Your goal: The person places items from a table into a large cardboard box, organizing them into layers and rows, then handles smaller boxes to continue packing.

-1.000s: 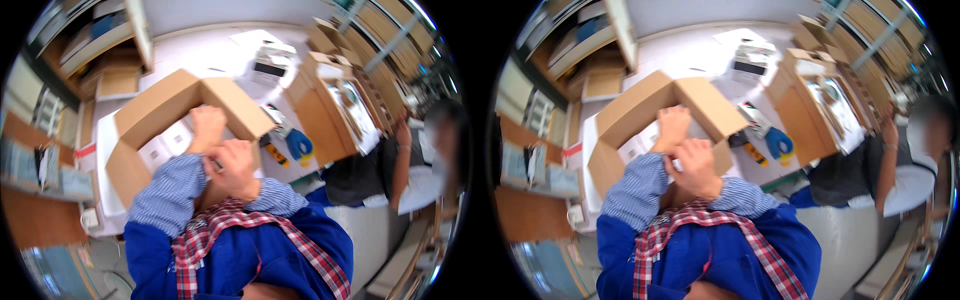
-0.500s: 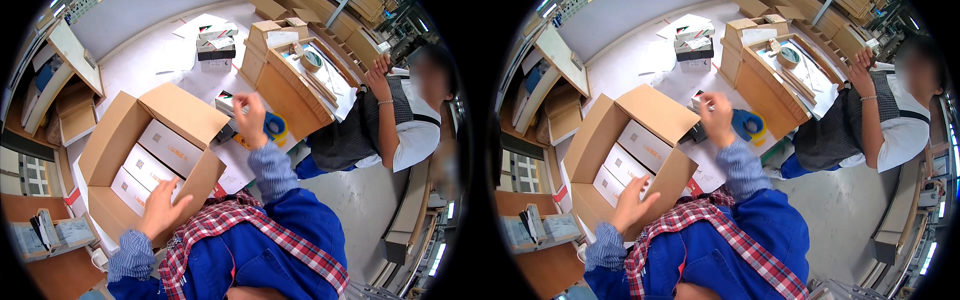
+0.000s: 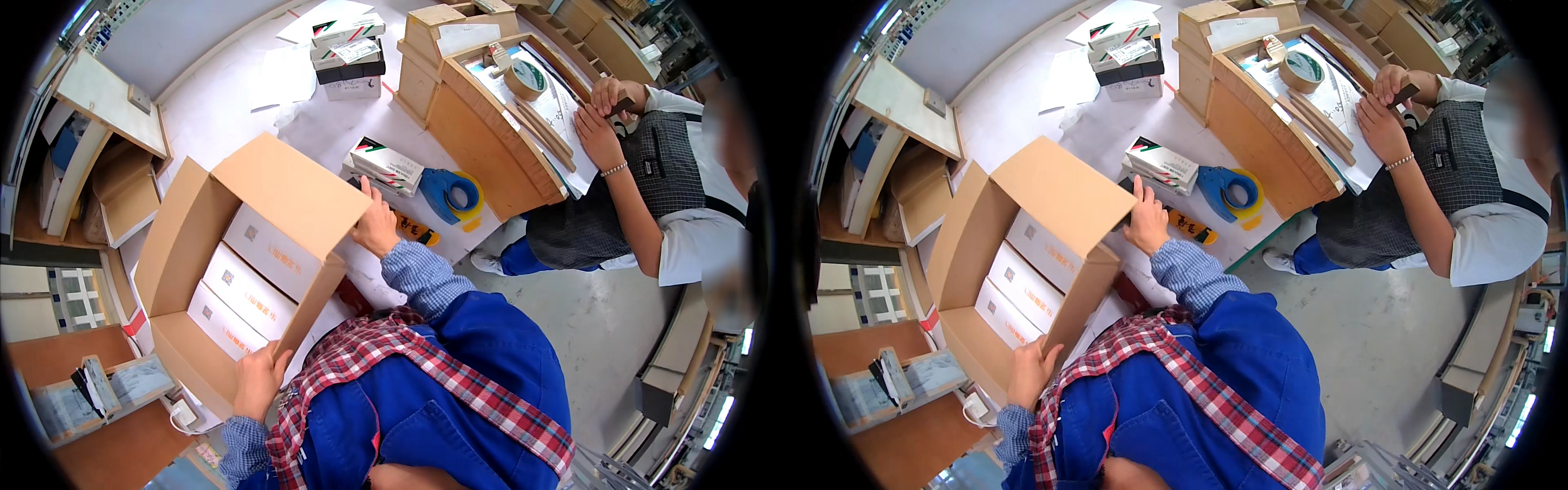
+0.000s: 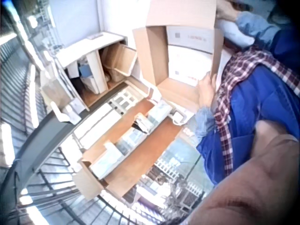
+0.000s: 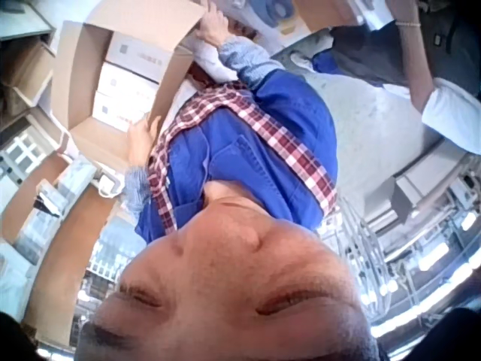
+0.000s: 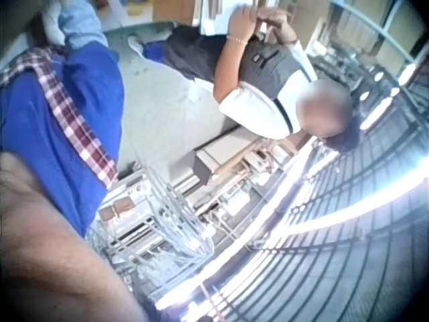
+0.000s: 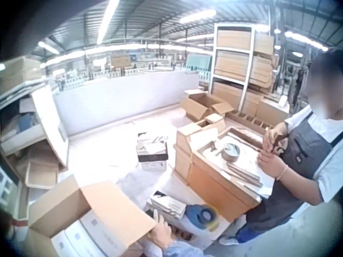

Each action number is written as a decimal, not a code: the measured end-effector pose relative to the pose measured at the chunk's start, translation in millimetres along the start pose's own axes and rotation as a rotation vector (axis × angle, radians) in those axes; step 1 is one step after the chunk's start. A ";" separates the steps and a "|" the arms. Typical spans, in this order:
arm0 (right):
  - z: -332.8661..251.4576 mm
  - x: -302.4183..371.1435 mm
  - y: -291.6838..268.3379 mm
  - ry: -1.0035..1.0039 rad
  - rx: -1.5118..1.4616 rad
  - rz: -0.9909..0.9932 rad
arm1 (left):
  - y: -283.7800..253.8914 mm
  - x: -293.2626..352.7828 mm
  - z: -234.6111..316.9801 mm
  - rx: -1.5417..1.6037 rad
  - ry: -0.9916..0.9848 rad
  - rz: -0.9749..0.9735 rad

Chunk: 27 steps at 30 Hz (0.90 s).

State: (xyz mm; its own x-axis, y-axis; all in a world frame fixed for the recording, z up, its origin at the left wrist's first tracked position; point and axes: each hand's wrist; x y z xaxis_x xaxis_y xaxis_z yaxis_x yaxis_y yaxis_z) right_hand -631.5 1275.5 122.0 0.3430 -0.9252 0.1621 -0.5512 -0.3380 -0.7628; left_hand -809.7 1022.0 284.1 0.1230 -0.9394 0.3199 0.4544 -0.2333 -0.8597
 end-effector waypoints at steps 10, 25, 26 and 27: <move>47.2 -64.3 -73.0 -0.198 0.159 0.331 | 4.7 13.1 -7.0 0.042 0.032 0.006; 54.1 -128.2 -73.9 0.093 -0.010 -0.132 | 2.9 19.8 -1.6 0.078 0.036 0.072; 62.0 -133.5 -79.1 0.083 -0.116 -0.138 | 8.6 20.1 -5.4 0.087 0.091 0.103; 58.3 -113.8 -82.1 0.057 -0.229 -0.146 | 11.8 36.6 -18.7 0.098 0.103 0.111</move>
State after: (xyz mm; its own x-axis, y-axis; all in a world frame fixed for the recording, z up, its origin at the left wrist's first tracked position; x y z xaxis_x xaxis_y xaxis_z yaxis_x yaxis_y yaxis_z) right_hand -580.9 1418.6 129.8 0.3918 -0.8699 0.2998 -0.6591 -0.4927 -0.5682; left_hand -816.4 980.2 278.2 0.0886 -0.9799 0.1786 0.5271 -0.1060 -0.8431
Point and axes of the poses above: each hand's wrist, its own x-axis away from the middle knuckle, its own y-axis out of the palm, z = x × y, and after that the axes turned 5 degrees about -z, right-handed
